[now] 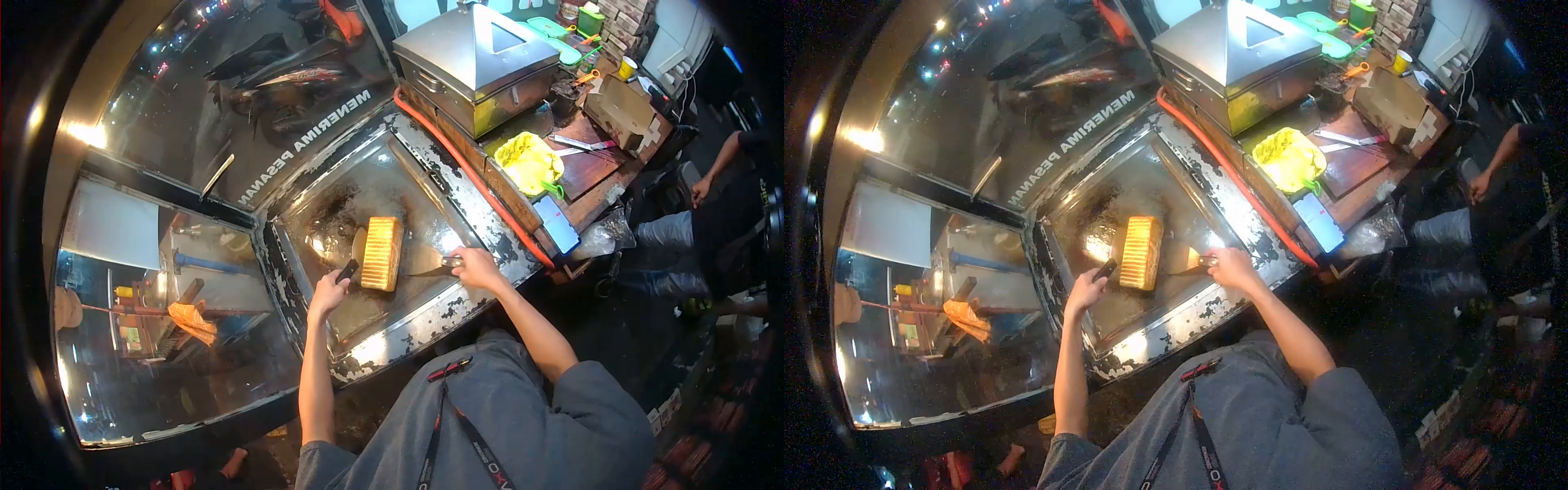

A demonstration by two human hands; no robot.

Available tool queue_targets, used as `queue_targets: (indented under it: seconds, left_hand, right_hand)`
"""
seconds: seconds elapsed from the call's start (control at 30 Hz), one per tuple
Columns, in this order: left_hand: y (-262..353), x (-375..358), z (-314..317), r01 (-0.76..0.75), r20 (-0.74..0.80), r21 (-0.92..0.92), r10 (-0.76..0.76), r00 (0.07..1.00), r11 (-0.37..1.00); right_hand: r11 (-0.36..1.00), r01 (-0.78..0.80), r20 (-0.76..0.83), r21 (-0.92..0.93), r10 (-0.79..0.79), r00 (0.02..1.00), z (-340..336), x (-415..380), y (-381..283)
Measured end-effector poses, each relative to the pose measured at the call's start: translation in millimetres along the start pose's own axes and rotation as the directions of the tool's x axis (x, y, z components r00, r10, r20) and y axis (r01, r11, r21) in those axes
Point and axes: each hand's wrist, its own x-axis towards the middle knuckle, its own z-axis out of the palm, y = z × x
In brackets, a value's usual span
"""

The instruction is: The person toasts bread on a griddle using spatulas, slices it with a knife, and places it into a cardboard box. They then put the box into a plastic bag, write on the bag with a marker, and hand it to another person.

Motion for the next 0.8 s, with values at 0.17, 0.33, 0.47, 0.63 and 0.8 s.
queue_targets:
  seconds: [0.17,0.33,0.47,0.63,0.8]
  left_hand:
    - [16,-11,2,-0.055,0.064,0.028,0.053,0.997,0.998]
    - [24,-26,-6,0.015,0.124,-0.177,0.007,0.992,0.984]
    - [94,-48,-32,0.011,0.095,-0.197,0.007,0.995,0.980]
    - [231,-56,-64,-0.239,0.081,-0.030,0.240,0.967,0.971]
    - [364,-38,-46,-0.522,0.107,0.048,0.515,0.850,0.852]
  right_hand:
    - [0.969,0.085,-0.057,0.231,-0.073,0.996,47,11,-6]
    - [0.936,0.098,-0.091,0.338,-0.071,0.993,25,-3,-16]
    - [0.927,0.158,-0.156,0.341,-0.110,0.982,-34,-17,-36]
    - [0.937,0.218,-0.382,0.274,-0.102,0.918,-131,-47,-38]
    - [0.959,0.165,-0.590,0.232,0.003,0.807,-229,-90,-16]
